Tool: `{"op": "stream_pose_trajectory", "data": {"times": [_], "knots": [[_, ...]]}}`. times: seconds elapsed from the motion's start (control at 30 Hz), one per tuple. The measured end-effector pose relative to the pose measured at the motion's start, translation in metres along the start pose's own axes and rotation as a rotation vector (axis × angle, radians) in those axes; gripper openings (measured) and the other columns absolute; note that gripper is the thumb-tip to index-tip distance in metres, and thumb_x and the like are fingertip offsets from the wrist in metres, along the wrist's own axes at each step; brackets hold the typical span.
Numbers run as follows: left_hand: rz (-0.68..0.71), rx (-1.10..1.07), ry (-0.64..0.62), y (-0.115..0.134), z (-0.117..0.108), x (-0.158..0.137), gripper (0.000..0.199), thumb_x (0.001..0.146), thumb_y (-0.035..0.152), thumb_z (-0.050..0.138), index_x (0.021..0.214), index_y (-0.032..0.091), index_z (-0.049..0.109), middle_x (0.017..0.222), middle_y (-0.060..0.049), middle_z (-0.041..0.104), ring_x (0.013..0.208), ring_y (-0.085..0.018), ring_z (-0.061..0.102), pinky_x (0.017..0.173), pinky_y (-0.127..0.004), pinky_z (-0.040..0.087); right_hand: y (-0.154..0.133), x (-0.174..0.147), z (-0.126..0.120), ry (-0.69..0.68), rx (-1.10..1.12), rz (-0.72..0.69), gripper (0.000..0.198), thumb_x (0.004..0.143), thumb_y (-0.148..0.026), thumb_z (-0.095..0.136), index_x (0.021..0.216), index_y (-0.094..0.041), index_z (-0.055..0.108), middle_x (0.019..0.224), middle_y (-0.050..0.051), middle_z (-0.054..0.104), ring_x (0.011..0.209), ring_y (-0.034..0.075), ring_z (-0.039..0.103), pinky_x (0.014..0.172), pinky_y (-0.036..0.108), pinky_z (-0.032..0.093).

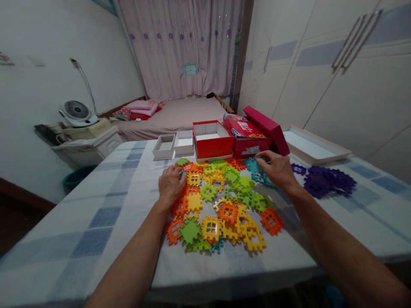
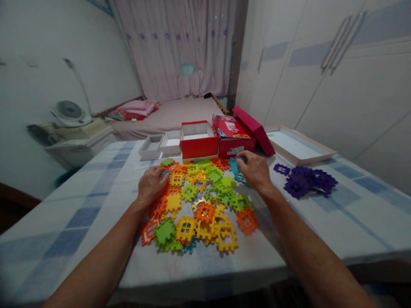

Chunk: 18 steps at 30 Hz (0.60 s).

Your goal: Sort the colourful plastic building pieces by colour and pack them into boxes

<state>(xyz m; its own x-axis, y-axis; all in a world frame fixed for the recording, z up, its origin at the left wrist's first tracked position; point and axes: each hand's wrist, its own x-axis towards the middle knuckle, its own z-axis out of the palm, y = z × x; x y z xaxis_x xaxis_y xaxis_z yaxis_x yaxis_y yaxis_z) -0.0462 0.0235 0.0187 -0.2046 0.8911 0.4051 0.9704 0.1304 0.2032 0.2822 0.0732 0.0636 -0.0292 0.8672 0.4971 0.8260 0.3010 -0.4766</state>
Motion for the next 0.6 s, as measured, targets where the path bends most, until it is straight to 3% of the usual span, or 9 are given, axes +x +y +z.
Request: {"op": "stream_pose_trajectory", "data": {"times": [0.17,0.27,0.47,0.6], "knots": [[-0.07,0.019,-0.042,-0.009,0.006,0.002,0.035,0.087,0.04,0.046,0.107,0.02,0.068,0.106,-0.01,0.066,0.101,-0.027,0.058,0.084,-0.037,0.048,0.033,0.01,0.009,-0.034,-0.2,-0.043,0.03,0.081,-0.031,0.051,0.098,-0.016,0.071,0.092,0.011,0.071,0.086,0.025,0.064,0.08,0.036,0.047],[-0.061,0.024,-0.031,-0.007,0.006,0.001,0.039,0.083,0.044,0.052,0.11,0.021,0.068,0.106,-0.01,0.064,0.101,-0.028,0.057,0.085,-0.038,0.048,0.027,0.009,0.018,0.018,-0.246,-0.133,0.031,0.082,-0.03,0.052,0.101,-0.013,0.069,0.104,0.016,0.067,0.098,0.029,0.059,0.087,0.042,0.045],[-0.056,-0.143,-0.03,-0.005,0.009,0.002,0.034,0.079,0.032,0.056,0.11,0.02,0.068,0.106,-0.009,0.061,0.1,-0.024,0.058,0.089,-0.035,0.048,-0.052,-0.009,0.055,-0.316,0.072,-0.379,0.029,0.086,-0.026,0.051,0.109,-0.015,0.064,0.112,0.012,0.065,0.105,0.023,0.057,0.095,0.038,0.042],[-0.057,-0.32,0.021,-0.007,0.014,0.004,0.032,0.078,0.019,0.053,0.106,0.022,0.068,0.106,-0.007,0.06,0.098,-0.021,0.061,0.089,-0.033,0.049,-0.101,-0.023,0.085,-0.5,0.103,-0.517,0.037,0.087,-0.025,0.054,0.122,-0.015,0.059,0.121,0.013,0.061,0.116,0.025,0.052,0.099,0.04,0.038]]}}
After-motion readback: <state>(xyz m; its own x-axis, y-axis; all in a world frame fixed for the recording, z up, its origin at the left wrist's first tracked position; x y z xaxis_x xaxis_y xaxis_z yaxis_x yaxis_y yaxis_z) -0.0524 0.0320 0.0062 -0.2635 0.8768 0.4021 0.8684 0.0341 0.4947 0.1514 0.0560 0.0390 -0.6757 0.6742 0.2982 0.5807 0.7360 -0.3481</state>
